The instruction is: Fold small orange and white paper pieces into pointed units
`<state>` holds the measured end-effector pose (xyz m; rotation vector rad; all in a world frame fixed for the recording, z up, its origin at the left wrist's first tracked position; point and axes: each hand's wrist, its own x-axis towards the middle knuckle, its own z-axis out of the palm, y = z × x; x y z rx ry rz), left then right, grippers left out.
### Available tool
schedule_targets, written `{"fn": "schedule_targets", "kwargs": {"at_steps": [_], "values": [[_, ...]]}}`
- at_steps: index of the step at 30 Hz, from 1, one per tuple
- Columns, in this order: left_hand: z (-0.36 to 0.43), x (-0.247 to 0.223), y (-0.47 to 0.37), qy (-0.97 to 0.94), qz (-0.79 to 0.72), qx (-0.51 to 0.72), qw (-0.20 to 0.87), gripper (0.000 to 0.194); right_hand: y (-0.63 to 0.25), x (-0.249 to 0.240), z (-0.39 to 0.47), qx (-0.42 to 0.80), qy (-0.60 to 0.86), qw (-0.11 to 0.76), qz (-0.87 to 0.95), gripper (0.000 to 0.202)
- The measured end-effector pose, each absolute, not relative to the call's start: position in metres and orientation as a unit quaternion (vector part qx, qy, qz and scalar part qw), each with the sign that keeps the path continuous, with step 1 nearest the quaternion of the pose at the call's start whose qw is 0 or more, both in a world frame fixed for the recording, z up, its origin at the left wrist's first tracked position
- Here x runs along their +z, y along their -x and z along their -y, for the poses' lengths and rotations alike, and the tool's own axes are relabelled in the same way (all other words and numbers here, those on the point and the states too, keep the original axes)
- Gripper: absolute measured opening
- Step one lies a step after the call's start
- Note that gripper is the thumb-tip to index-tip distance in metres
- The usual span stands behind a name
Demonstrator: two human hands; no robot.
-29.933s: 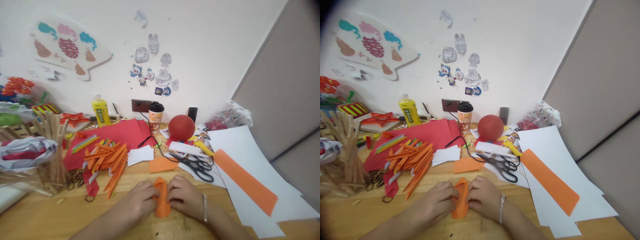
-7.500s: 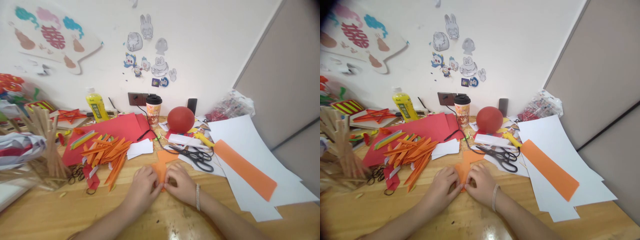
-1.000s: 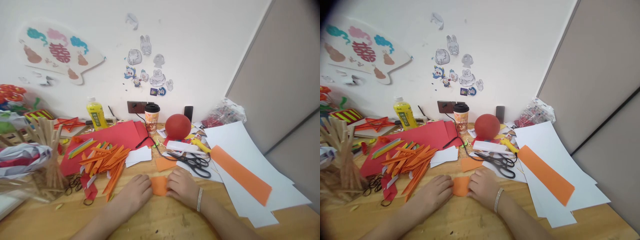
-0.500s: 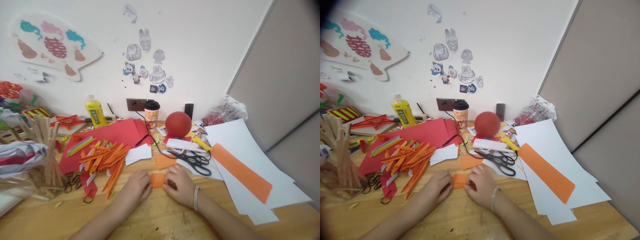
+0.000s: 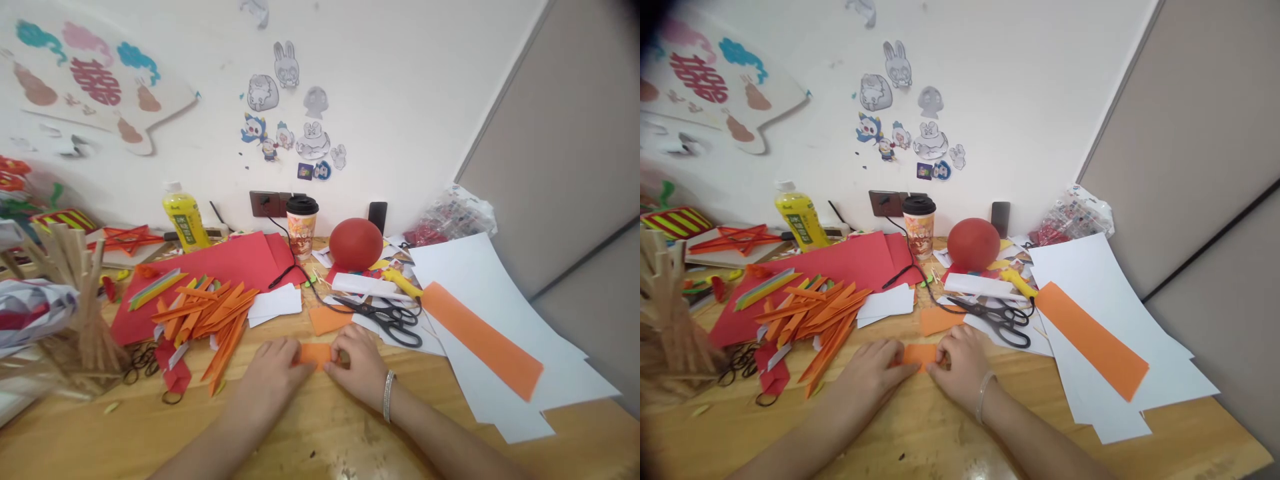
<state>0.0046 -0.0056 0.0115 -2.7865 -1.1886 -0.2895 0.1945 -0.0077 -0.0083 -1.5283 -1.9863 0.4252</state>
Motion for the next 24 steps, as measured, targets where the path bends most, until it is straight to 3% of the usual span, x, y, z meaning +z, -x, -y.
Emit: {"fn": "schedule_targets", "kwargs": {"at_steps": [4,12,19,22,24], "values": [[0.007,0.012,0.005,0.919,0.371,-0.079,0.112,0.025,-0.197,-0.010,0.007,0.168,0.580,0.288,0.743,0.018],[0.005,0.012,0.024,0.923,0.371,-0.040,0.092,0.024,-0.207,-0.004,0.006,0.195,0.550,0.277,0.763,0.013],[0.007,0.021,0.013,0.900,0.427,-0.058,0.061,0.018,-0.212,0.002,0.018,0.175,0.385,0.258,0.869,0.016],[0.006,0.007,0.013,0.881,0.457,-0.112,0.054,0.029,-0.198,-0.002,0.028,0.177,0.303,0.233,0.907,0.036],[0.003,-0.003,0.014,0.887,0.435,-0.140,0.059,0.036,-0.190,-0.003,0.032,0.189,0.239,0.244,0.921,0.038]]}}
